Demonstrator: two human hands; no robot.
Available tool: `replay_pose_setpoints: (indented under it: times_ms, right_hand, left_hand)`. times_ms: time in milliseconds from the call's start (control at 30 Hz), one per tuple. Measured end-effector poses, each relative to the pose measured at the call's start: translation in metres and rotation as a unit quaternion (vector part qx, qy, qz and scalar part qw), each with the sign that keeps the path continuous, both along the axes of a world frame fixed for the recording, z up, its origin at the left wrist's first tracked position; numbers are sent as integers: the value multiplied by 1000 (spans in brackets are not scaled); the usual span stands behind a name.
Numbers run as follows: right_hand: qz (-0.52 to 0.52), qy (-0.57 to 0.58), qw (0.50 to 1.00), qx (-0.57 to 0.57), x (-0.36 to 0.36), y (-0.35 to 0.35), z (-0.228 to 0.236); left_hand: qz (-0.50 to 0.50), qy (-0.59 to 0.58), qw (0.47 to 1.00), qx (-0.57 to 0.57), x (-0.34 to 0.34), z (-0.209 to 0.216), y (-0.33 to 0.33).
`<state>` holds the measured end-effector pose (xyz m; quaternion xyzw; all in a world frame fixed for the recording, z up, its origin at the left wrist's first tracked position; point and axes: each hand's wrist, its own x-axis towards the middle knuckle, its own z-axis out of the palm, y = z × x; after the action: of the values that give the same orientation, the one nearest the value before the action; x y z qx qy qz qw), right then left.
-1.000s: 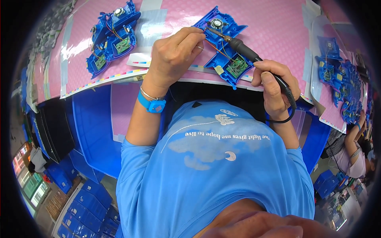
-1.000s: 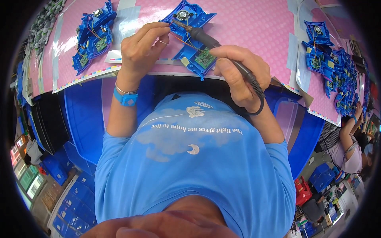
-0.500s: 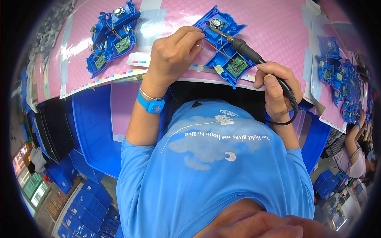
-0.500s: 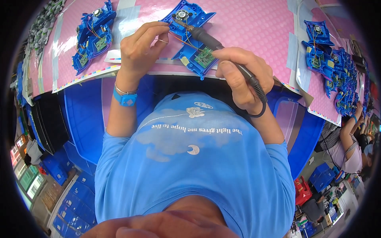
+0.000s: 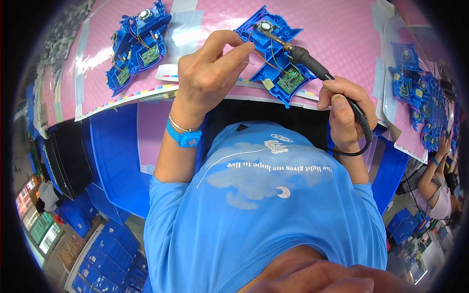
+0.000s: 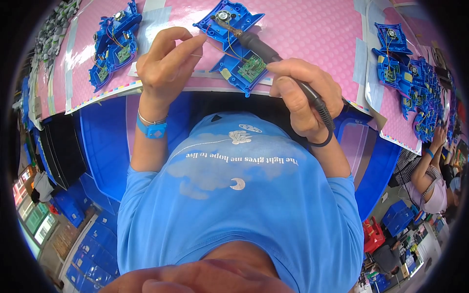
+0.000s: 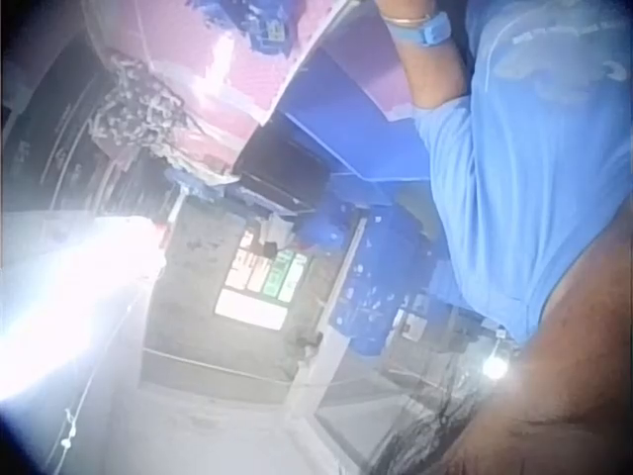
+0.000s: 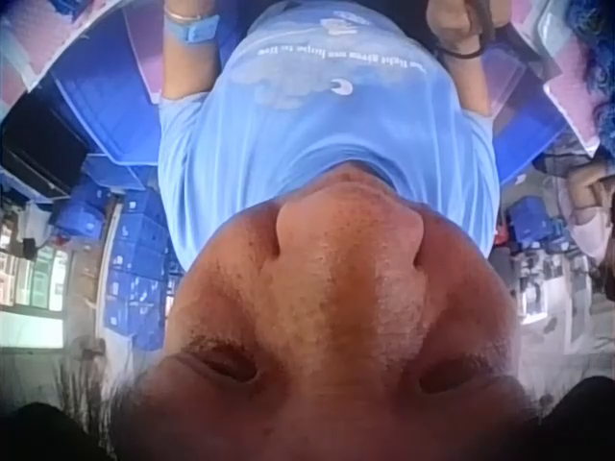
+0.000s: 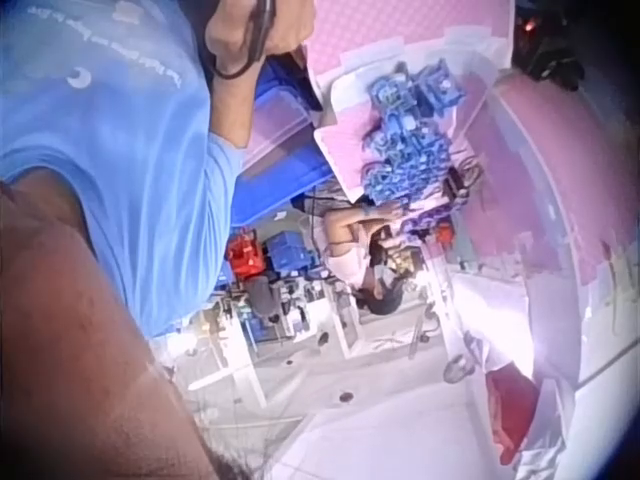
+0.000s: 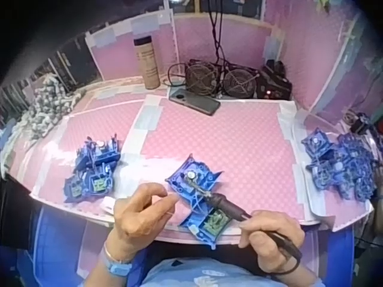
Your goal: Soldering or melting plastic components onto small blue electronic boards at a factory assembly station.
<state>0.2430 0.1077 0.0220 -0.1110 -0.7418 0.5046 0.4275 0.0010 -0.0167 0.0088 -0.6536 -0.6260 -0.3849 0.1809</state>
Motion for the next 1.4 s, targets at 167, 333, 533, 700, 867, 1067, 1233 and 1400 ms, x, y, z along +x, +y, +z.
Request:
replay_pose_setpoints:
  times_ms: [167,333,533,700,867,1067,1233,1400]
  right_hand:
    - [-2,4,1000,-6,5,1,-1]
    - [6,3,1000,2,7,2,1]
    - [4,1,1000,26,6,4,-1]
    - [-6,-14,1000,15,3,5,-3]
    - [-13,-24,1000,3,3,5,-3]
    - [-9,-15,1000,11,4,6,-4]
    - [-8,-3,1000,8,7,6,-4]
    - [-5,6,1000,-1,7,6,-5]
  left_hand:
    - [-56,36,998,-16,-6,-4,11]
    - [-62,56,996,-32,-4,-4,15]
    - [-62,70,995,-22,-7,-11,20]
    - [-51,66,996,-22,-4,-12,22]
    - [-55,69,996,-21,-3,-13,24]
    - [-58,65,996,-17,-4,-16,24]
    - [-58,55,996,-30,-2,-14,25]
    - [-57,46,997,-38,-3,-15,25]
